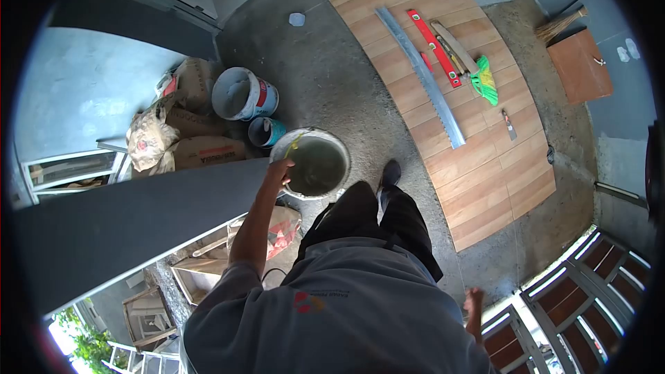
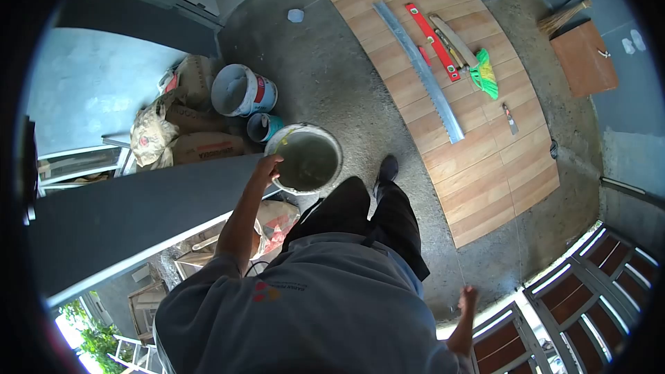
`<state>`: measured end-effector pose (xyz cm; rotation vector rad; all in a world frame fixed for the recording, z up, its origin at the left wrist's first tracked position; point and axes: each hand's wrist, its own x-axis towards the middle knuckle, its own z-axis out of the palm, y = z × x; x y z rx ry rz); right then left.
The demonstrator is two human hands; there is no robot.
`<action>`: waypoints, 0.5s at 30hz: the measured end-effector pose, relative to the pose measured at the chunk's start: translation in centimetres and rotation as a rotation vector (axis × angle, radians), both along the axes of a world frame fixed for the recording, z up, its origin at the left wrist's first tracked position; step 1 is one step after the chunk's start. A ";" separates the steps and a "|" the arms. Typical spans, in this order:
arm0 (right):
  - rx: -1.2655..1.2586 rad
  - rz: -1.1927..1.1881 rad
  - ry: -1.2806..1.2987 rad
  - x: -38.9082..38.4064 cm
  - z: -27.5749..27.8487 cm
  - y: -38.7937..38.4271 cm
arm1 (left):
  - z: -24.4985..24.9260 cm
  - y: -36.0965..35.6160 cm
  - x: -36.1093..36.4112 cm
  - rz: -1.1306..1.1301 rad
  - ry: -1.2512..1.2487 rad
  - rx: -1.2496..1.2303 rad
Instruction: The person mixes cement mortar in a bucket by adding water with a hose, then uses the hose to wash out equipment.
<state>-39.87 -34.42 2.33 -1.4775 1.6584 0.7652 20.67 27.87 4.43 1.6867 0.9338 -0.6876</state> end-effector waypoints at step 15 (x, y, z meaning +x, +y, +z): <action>-0.469 1.003 -0.394 57.8 -0.3 -21.5 | 3.4 0.9 16.3 0.298 -0.054 -0.040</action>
